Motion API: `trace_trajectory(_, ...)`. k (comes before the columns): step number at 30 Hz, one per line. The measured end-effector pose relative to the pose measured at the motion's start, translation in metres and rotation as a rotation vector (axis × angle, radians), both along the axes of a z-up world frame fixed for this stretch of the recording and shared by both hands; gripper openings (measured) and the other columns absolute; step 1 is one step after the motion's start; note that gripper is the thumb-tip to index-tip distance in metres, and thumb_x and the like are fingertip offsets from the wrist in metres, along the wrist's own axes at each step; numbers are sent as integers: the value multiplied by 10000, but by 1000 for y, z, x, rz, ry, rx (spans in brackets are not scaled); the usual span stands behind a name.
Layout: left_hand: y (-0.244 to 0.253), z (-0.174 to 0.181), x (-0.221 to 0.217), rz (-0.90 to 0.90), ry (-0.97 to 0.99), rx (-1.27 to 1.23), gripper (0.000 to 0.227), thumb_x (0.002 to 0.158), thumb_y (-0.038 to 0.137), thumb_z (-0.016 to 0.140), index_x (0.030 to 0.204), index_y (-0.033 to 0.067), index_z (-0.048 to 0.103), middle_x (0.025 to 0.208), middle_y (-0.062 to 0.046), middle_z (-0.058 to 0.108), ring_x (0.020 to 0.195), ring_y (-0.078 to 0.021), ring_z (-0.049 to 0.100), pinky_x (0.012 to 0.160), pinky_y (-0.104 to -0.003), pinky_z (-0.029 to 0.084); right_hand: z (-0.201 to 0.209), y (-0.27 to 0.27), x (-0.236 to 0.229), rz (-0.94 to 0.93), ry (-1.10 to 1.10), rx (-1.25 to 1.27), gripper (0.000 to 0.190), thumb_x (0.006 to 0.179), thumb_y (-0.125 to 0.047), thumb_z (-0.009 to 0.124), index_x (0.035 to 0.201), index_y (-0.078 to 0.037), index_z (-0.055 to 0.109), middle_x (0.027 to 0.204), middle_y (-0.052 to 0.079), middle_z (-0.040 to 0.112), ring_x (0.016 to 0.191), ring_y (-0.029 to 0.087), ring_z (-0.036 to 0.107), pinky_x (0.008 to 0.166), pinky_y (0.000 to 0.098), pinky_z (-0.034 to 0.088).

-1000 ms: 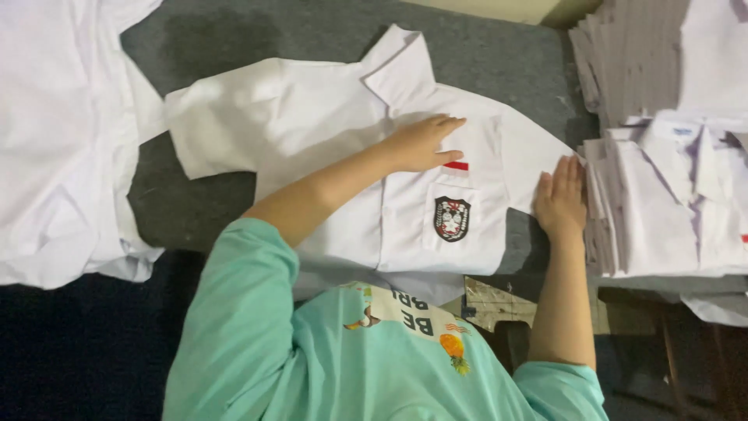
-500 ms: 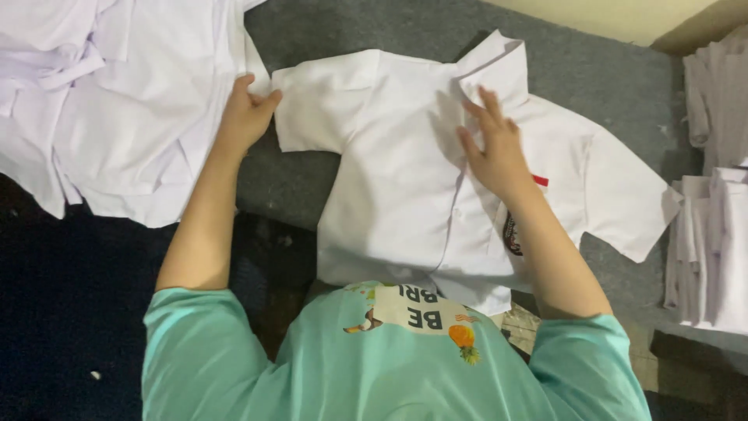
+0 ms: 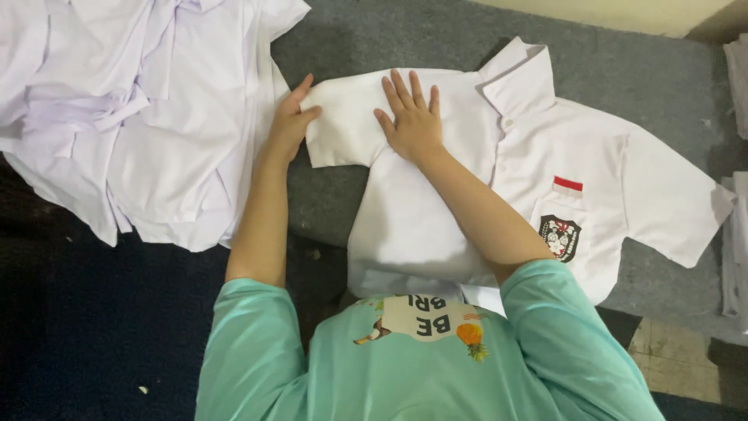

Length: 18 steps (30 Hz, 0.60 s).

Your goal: Folding a white short-sleeved school shirt on a flat work surface in a factory setting.

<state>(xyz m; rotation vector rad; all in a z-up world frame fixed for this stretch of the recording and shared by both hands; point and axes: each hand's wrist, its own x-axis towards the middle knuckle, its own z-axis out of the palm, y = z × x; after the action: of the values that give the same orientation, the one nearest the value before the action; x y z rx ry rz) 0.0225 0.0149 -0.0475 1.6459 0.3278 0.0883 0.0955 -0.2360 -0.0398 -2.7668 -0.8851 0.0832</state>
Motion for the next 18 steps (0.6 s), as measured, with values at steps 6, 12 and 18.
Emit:
trace_trajectory(6, -9, 12, -14, -63, 0, -25, 1031, 913, 50, 703, 1638, 229, -8, 1552, -87, 539, 1332, -168, 574, 1107, -326, 473, -4, -3, 4, -24, 21, 92, 665, 1084, -547, 195, 1669, -241, 113, 1741, 3, 41, 1601, 255, -8, 1265, 566, -19)
trace_trajectory(12, -13, 42, -42, -285, 33, 150, 1271, 811, 149, 857, 1606, 232, -131, 1736, -93, 150, 1564, -240, 269, 1222, -408, 336, 2, -13, -7, 115, -232, 200, 650, 1112, -596, 338, 1671, -291, 209, 1739, 22, 123, 1594, 382, 90, 1215, 699, 172)
trace_trajectory(18, -19, 46, -45, -282, 198, 646, 1169, 805, 169, 858, 1684, 293, 97, 1721, -128, 189, 1570, -333, 218, 1281, -482, 228, 11, -8, -6, 47, 24, -47, 769, 1052, -698, 261, 1675, -256, 172, 1748, 34, 125, 1604, 321, 53, 1257, 656, 26)
